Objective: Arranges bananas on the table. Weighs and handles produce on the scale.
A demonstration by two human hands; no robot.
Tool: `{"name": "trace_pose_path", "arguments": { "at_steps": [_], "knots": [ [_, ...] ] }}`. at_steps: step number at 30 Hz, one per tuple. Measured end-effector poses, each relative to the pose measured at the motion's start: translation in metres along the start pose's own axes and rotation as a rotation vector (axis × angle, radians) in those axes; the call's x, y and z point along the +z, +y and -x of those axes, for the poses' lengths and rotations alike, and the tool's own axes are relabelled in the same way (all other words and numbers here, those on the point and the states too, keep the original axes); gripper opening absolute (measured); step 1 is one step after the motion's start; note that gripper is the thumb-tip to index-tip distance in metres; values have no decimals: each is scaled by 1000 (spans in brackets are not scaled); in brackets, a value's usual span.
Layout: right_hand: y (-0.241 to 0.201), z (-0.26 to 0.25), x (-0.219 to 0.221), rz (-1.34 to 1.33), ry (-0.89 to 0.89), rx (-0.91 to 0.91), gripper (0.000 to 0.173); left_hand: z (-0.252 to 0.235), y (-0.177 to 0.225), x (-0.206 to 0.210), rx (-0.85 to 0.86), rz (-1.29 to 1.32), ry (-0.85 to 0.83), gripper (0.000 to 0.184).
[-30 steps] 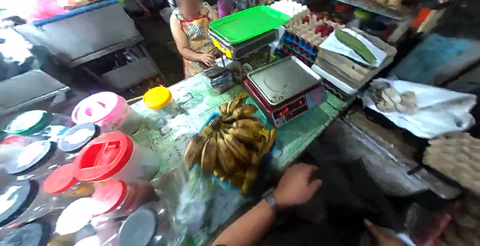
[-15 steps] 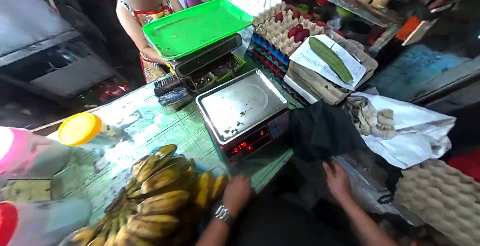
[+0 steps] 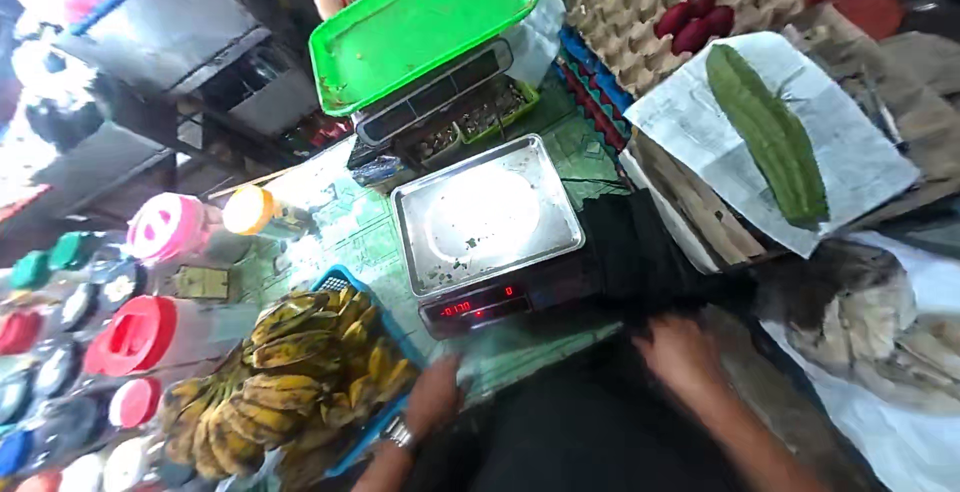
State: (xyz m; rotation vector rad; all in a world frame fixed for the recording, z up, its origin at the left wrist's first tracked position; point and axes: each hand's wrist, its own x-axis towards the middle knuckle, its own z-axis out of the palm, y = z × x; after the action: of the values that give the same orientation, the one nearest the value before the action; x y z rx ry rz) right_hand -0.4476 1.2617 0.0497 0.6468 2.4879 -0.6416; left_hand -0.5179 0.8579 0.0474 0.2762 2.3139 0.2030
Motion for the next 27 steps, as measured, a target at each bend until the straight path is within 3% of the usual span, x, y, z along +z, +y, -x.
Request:
{"name": "trace_pose_path", "arguments": {
  "at_steps": [1, 3, 5, 6, 8, 11, 14, 21, 24, 27],
  "knots": [
    [-9, 7, -15, -102, 109, -136, 55, -1, 9, -2, -57, 341, 149, 58],
    [-31, 0, -25, -420, 332, -416, 73, -6, 35, 5, -203, 1037, 382, 55],
    [-60, -37, -17, -634, 456, -545, 91, -10, 57, 18, -361, 1449, 542, 65],
    [-74, -60, -10, -701, 479, -539, 89, -13, 63, 23, -415, 1522, 640, 69],
    [-102, -96, 1, -708, 543, -486, 70, -24, 58, 27, -368, 1436, 850, 76],
    [-124, -114, -2, -518, 642, -453, 52, -49, 47, 12, -199, 1315, 910, 79],
    [-135, -133, -23, -395, 603, -447, 52, -78, 59, -8, -169, 1365, 929, 72],
    [-163, -187, -93, -469, 227, -471, 63, -108, 64, -45, -235, 1444, 778, 63],
    [-144, -171, -77, -728, 383, -447, 72, -94, 47, -46, -198, 1383, 670, 57],
    [-108, -127, -28, -824, 647, -507, 56, -56, 31, -26, -165, 1278, 545, 57]
  ]
}}
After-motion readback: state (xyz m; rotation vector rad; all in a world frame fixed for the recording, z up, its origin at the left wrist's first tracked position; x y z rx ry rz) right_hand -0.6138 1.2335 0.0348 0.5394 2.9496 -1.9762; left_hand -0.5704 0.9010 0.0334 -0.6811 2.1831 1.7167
